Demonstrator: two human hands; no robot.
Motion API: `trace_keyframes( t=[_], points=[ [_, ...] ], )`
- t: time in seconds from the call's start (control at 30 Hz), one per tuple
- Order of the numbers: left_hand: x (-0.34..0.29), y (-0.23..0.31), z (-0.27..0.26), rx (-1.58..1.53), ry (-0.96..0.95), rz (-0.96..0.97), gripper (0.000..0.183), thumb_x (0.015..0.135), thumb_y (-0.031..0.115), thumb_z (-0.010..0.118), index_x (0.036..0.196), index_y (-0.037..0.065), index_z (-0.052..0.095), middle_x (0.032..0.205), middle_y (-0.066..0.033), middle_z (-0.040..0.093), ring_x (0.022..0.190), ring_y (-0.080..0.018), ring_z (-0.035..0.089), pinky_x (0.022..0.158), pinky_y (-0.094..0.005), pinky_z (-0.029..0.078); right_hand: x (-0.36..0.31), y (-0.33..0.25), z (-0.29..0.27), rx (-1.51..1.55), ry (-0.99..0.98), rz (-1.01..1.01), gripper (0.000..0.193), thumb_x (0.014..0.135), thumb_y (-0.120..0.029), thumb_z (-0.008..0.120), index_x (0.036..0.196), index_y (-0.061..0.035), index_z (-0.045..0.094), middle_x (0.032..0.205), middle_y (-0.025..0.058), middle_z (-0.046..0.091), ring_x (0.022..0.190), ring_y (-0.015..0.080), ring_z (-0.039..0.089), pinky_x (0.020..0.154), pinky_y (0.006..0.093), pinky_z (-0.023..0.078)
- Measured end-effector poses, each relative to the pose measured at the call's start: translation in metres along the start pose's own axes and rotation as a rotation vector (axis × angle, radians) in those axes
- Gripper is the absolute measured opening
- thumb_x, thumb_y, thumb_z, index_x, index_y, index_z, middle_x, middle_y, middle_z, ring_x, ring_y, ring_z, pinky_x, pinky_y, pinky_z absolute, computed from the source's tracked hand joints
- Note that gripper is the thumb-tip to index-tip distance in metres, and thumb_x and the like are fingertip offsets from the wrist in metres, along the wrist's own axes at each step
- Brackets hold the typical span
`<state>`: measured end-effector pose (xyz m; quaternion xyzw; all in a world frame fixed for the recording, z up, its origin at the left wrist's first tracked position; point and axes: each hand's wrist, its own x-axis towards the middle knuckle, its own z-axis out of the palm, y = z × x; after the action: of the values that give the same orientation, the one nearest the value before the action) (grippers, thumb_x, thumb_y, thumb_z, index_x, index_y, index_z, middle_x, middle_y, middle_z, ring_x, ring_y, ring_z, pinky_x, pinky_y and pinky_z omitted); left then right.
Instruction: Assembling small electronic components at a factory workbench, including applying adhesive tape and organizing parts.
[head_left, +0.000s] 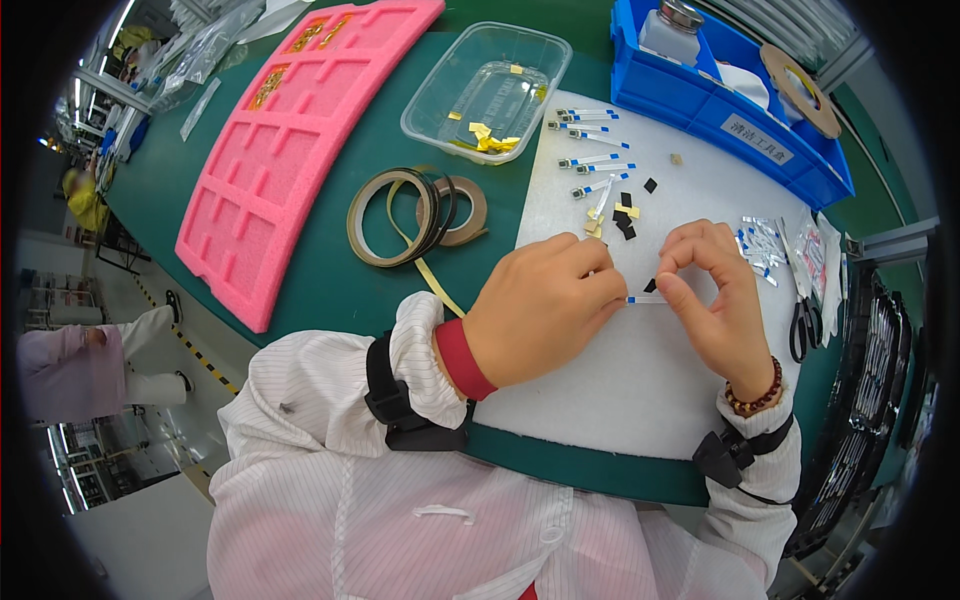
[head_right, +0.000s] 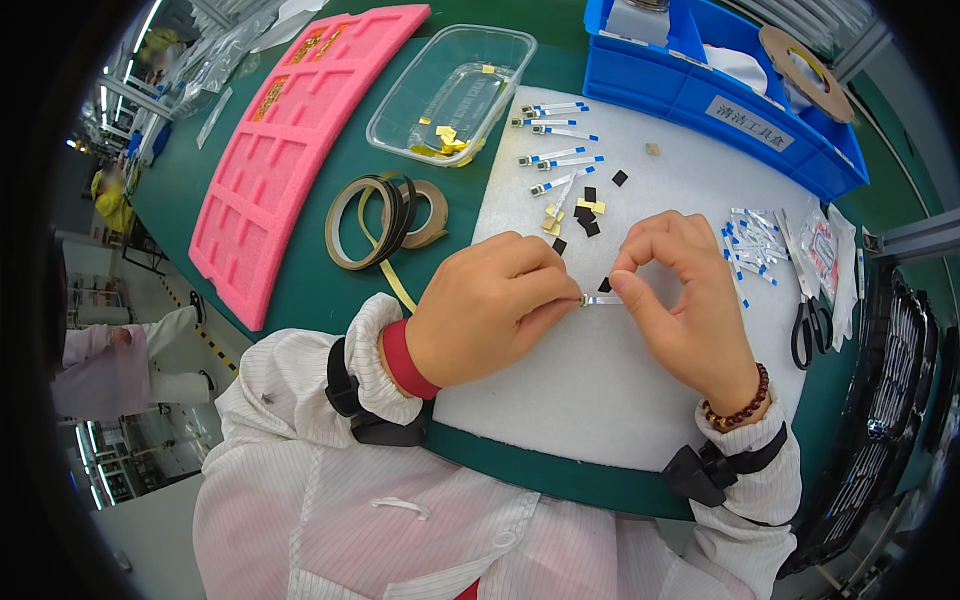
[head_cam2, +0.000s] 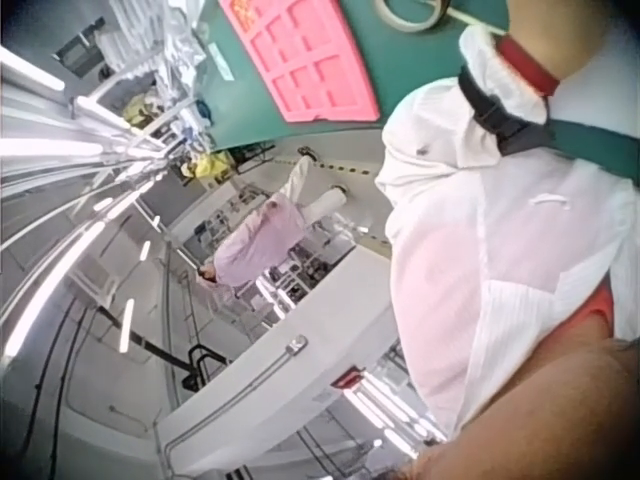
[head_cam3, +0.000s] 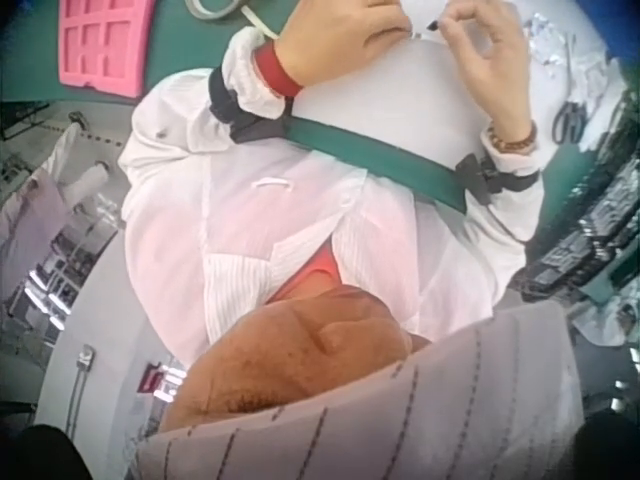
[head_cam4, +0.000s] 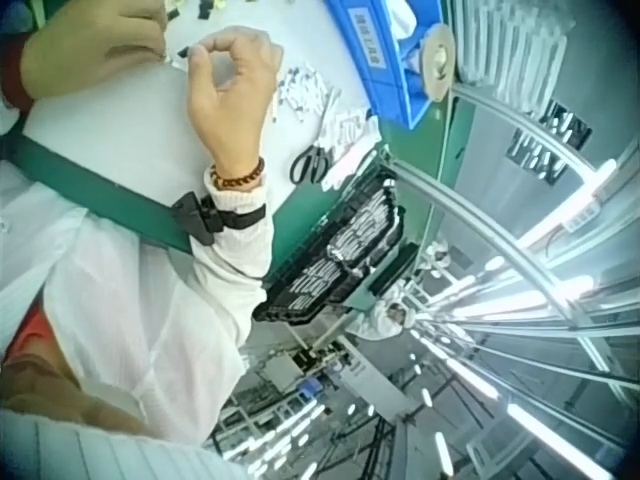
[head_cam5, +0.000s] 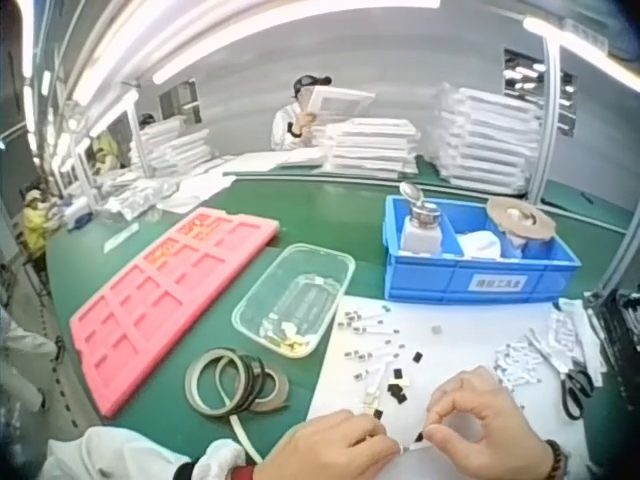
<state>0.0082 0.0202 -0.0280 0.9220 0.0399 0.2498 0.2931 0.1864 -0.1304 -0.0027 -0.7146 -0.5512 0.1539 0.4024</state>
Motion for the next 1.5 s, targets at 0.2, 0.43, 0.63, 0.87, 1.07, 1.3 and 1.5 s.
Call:
trace_keyframes(
  t=[0.2, 0.43, 0.63, 0.87, 1.07, 1.3, 1.5],
  points=[
    [-0.010, 0.002, -0.006, 0.211, -0.019, 0.112, 0.013, 0.082, 0.012, 0.082, 0.094, 0.009, 0.080, 0.097, -0.0020, 0.072, 0.089, -0.0199, 0.067, 0.072, -0.0320, 0.056, 0.001, -0.001, 0.003, -0.019, -0.099, -0.017, 0.008, 0.082, -0.006, 0.074, 0.086, -0.0053, 0.067, 0.100, 0.0079, 0.064, 0.101, 0.0264, 0.052, 0.091, 0.0359, 0.041],
    [-0.011, 0.005, -0.007, 0.227, -0.025, 0.139, 0.016, 0.079, 0.010, 0.080, 0.095, 0.009, 0.079, 0.096, -0.0023, 0.072, 0.089, -0.0192, 0.067, 0.070, -0.0319, 0.057, 0.000, -0.001, 0.007, -0.062, -0.128, -0.011, 0.008, 0.080, -0.004, 0.074, 0.085, -0.0056, 0.068, 0.099, 0.0082, 0.063, 0.099, 0.0283, 0.051, 0.091, 0.0374, 0.040],
    [-0.012, 0.005, -0.007, 0.221, -0.039, 0.133, 0.018, 0.078, 0.008, 0.078, 0.096, 0.009, 0.079, 0.097, -0.0024, 0.072, 0.088, -0.0190, 0.067, 0.070, -0.0318, 0.057, 0.000, -0.002, 0.011, -0.093, -0.117, -0.009, 0.009, 0.080, -0.005, 0.075, 0.085, -0.0056, 0.068, 0.099, 0.0078, 0.062, 0.100, 0.0291, 0.051, 0.092, 0.0377, 0.040],
    [-0.011, 0.005, -0.007, 0.219, -0.051, 0.132, 0.018, 0.078, 0.008, 0.078, 0.096, 0.009, 0.079, 0.096, -0.0026, 0.072, 0.089, -0.0193, 0.067, 0.070, -0.0320, 0.057, 0.001, -0.003, 0.013, -0.118, -0.098, 0.005, 0.008, 0.079, -0.005, 0.076, 0.082, -0.0053, 0.068, 0.097, 0.0079, 0.061, 0.100, 0.0293, 0.052, 0.091, 0.0386, 0.040],
    [-0.012, 0.004, -0.006, 0.221, -0.052, 0.136, 0.017, 0.079, 0.008, 0.078, 0.096, 0.008, 0.079, 0.096, -0.0029, 0.072, 0.088, -0.0195, 0.067, 0.069, -0.0321, 0.057, 0.000, -0.003, 0.015, -0.133, -0.080, 0.002, 0.009, 0.079, -0.005, 0.076, 0.081, -0.0052, 0.068, 0.096, 0.0080, 0.061, 0.099, 0.0290, 0.052, 0.090, 0.0387, 0.041],
    [-0.013, 0.007, -0.005, 0.209, -0.042, 0.132, 0.018, 0.078, 0.009, 0.079, 0.097, 0.010, 0.080, 0.095, -0.0029, 0.072, 0.087, -0.0191, 0.067, 0.068, -0.0320, 0.057, 0.000, -0.004, 0.015, -0.157, -0.075, -0.006, 0.009, 0.078, -0.004, 0.076, 0.081, -0.0049, 0.068, 0.095, 0.0078, 0.061, 0.099, 0.0289, 0.053, 0.090, 0.0385, 0.041],
    [-0.015, 0.008, -0.004, 0.232, -0.056, 0.155, 0.025, 0.078, 0.011, 0.079, 0.103, 0.011, 0.080, 0.098, -0.0035, 0.069, 0.089, -0.0204, 0.065, 0.070, -0.0323, 0.056, 0.001, -0.003, 0.017, -0.153, -0.064, -0.010, 0.009, 0.078, -0.004, 0.076, 0.080, -0.0048, 0.068, 0.095, 0.0077, 0.061, 0.098, 0.0287, 0.052, 0.088, 0.0384, 0.041]
  ],
)
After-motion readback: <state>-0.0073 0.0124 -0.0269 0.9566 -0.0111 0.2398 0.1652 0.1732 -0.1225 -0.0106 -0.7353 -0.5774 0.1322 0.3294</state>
